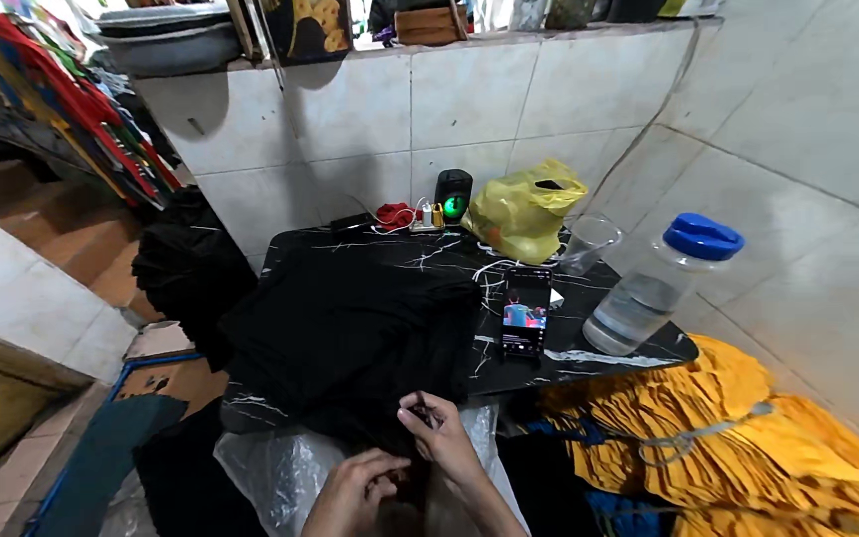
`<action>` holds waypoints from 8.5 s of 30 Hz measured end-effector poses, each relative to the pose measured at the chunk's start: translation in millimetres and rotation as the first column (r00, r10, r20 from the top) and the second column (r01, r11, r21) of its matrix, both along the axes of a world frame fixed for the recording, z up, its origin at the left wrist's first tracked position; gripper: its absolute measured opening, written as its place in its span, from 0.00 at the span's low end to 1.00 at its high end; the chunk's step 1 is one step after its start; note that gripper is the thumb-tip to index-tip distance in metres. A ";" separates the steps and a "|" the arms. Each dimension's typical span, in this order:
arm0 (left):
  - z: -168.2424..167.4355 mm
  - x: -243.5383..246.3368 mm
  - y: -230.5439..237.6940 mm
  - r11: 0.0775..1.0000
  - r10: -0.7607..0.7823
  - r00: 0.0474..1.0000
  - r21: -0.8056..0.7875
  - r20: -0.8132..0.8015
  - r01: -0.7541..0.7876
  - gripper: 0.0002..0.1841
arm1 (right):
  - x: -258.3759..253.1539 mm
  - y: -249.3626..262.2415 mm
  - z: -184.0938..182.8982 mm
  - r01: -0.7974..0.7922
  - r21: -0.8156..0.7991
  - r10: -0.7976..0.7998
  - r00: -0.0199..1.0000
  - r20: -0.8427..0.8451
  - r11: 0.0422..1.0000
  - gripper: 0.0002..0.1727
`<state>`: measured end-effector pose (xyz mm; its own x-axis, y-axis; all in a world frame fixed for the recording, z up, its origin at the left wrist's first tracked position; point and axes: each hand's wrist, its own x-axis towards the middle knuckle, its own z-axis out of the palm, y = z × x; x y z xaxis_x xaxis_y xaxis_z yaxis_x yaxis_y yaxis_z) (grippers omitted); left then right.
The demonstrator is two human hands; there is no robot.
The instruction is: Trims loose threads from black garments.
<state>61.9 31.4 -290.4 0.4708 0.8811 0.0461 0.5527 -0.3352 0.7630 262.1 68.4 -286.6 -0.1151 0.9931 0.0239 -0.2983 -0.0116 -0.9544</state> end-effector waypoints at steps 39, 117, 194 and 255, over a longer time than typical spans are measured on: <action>2.2 27.4 19.9 0.912 0.316 0.902 0.168 0.294 -0.374 0.16 | -16.2 -21.1 16.7 0.053 0.196 -0.114 0.942 0.315 0.979 0.09; -7.2 59.4 -5.1 0.800 0.352 0.642 0.137 0.681 -0.585 0.07 | -2.7 -38.0 -13.0 -0.008 0.126 -0.038 0.933 0.359 0.992 0.18; -2.3 51.0 -7.2 0.881 0.342 0.545 -0.059 0.765 -0.470 0.10 | -6.8 -53.9 4.4 0.097 0.201 -0.216 0.640 0.738 0.975 0.19; -10.0 35.4 -8.5 0.922 0.221 0.640 0.056 0.735 -0.383 0.04 | 4.1 -36.7 -11.4 -0.093 0.565 -0.386 0.638 0.666 0.820 0.19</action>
